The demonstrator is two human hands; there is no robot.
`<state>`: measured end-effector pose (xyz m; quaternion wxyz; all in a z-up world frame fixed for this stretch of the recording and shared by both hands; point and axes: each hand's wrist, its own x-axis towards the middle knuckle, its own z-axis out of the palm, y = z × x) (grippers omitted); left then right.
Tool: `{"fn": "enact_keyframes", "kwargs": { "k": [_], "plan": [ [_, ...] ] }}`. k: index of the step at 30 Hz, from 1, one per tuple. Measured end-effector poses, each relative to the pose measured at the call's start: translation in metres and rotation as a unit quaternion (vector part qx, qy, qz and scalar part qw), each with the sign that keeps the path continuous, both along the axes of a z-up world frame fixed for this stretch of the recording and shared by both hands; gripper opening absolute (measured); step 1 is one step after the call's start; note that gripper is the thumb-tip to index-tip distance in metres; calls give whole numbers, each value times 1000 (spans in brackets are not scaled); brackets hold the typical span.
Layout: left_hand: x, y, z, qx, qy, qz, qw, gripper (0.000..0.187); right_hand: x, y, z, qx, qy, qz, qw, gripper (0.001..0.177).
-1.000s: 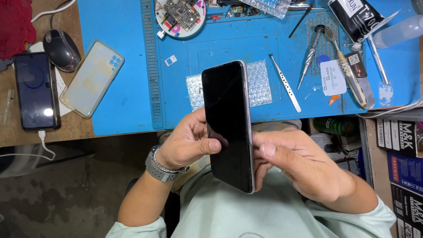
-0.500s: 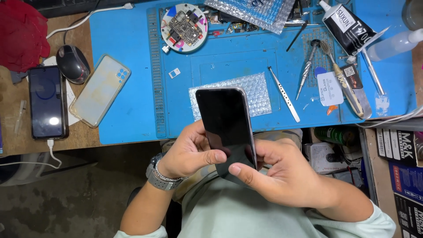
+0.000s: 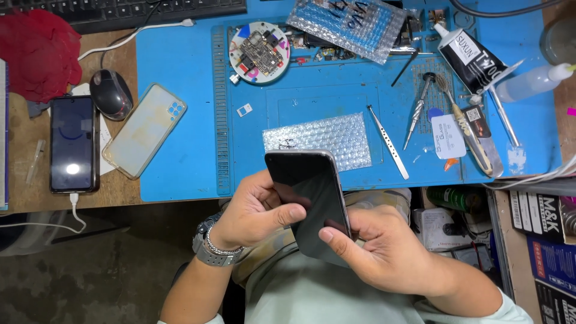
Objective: The person applies adhesive to the edges of a smartphone back panel, then aligns and presses the panel onto the phone body. They repeatedly wipe the phone's surface with a cloth and peel off protective film strips from the edges.
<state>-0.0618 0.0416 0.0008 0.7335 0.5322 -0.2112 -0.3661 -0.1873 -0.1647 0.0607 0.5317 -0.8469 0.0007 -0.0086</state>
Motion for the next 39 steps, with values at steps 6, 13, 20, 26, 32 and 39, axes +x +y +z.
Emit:
{"fn": "enact_keyframes", "kwargs": {
  "k": [6, 13, 20, 26, 32, 39],
  "plan": [
    [5, 3, 6, 2, -39, 30, 999, 30, -1, 4, -1, 9, -29, 16, 999, 51],
    [5, 4, 2, -5, -47, 38, 998, 29, 2, 5, 5, 25, -23, 38, 999, 46],
    [5, -3, 11, 11, -63, 61, 996, 30, 5, 5, -4, 47, 0, 20, 999, 39],
    [10, 2, 24, 50, -66, 146, 986, 25, 23, 11, -70, 224, 93, -4, 970, 27],
    [10, 29, 17, 79, -91, 241, 963, 24, 45, 27, -101, 329, 111, -15, 938, 40],
    [-20, 147, -24, 104, -66, 503, 855, 17, 81, -10, -102, 406, -16, -24, 913, 66]
  ]
}}
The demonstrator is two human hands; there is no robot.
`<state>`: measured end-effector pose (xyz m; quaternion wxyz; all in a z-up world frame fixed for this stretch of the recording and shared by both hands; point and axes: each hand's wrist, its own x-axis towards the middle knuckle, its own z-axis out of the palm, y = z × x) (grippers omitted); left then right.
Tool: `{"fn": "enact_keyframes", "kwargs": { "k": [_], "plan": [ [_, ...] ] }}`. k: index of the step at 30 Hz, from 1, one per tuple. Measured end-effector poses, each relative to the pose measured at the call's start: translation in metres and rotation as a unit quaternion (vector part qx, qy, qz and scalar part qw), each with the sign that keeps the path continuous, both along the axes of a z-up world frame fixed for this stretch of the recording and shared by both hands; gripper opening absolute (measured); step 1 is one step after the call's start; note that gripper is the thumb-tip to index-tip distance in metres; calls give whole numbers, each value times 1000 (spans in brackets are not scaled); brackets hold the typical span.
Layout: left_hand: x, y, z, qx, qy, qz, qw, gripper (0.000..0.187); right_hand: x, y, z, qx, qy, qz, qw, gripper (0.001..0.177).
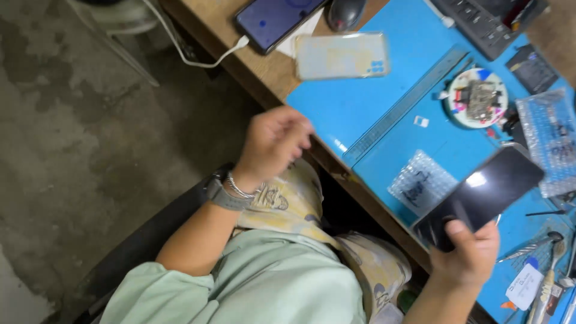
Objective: The person applies adhesive to the edges of a smartphone back panel, then aligns and presses the panel onto the phone body. They repeatedly wipe the phone's surface with a cloth and peel off protective film strips from the edges.
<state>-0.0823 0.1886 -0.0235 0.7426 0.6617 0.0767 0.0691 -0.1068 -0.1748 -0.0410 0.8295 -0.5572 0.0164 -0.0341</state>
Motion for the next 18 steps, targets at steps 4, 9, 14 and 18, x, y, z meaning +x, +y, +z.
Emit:
{"fn": "enact_keyframes", "kwargs": {
  "k": [4, 9, 14, 18],
  "plan": [
    [-6, 24, -63, -56, 108, 123, 985, 28, 9, 2, 5, -44, -12, 12, 999, 56],
    [30, 34, -147, 132, 88, 85, 984, 35, -5, 4, -4, -106, 7, 15, 994, 59],
    [54, 33, -144, 63, 153, -10, 986, 16, -26, -2, -18, -128, -39, 52, 990, 29],
    [44, 31, -99, 228, 254, -53, 938, 41, -28, -6, -23, -119, -79, 70, 987, 20]
  ]
}}
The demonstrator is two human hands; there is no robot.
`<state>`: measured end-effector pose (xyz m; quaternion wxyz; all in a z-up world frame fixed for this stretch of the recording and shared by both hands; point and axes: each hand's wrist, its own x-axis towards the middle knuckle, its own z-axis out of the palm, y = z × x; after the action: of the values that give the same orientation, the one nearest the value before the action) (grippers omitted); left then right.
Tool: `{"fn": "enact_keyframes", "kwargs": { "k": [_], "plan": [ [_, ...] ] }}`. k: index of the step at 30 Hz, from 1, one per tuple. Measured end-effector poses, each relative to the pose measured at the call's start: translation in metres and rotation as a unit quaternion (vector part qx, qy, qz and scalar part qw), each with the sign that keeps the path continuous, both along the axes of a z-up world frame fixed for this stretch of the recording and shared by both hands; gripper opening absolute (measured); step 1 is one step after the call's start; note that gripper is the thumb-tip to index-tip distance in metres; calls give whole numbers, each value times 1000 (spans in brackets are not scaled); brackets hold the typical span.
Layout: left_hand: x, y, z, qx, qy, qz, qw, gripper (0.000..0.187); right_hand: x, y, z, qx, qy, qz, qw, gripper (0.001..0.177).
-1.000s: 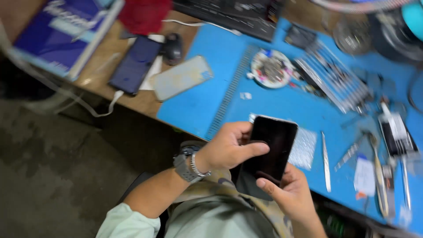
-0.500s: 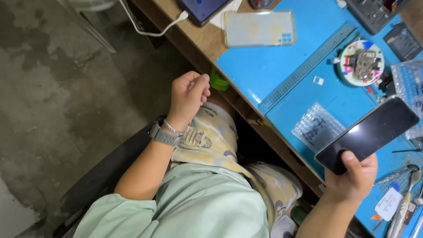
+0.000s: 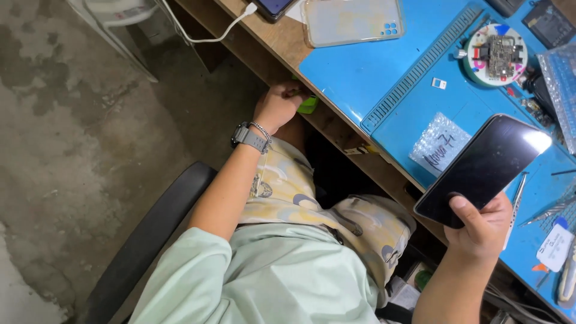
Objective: The person applies adhesive to the edges of a smartphone back panel, then aligns and presses the panel onto the phone body. They repeatedly wipe the phone's surface with a cloth and peel off protective film strips from the edges.
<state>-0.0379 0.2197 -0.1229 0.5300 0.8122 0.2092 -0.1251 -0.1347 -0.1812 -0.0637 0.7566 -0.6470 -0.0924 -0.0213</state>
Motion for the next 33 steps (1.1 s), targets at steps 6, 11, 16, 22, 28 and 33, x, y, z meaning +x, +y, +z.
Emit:
{"fn": "enact_keyframes", "kwargs": {
  "k": [6, 11, 16, 22, 28, 33],
  "plan": [
    [24, -7, -86, -201, -124, 77, 969, 21, 5, 6, 2, 15, 22, -20, 999, 30],
    [8, -21, -52, -183, -121, 153, 964, 22, 5, 0, -4, 11, 28, -31, 999, 23],
    [-17, -27, -8, -113, -85, 172, 975, 15, 4, 3, -2, 10, 56, -57, 997, 28],
    [-27, -33, -8, -39, -73, 176, 981, 14, 2, -3, -8, -11, 41, -38, 998, 22],
    [-19, -36, -54, -136, -148, 217, 955, 11, 2, -9, -14, -17, 43, -39, 998, 25],
    [-21, -38, -64, -144, -164, 226, 949, 11, 1, -14, -18, -42, 57, -58, 996, 29]
  ]
}}
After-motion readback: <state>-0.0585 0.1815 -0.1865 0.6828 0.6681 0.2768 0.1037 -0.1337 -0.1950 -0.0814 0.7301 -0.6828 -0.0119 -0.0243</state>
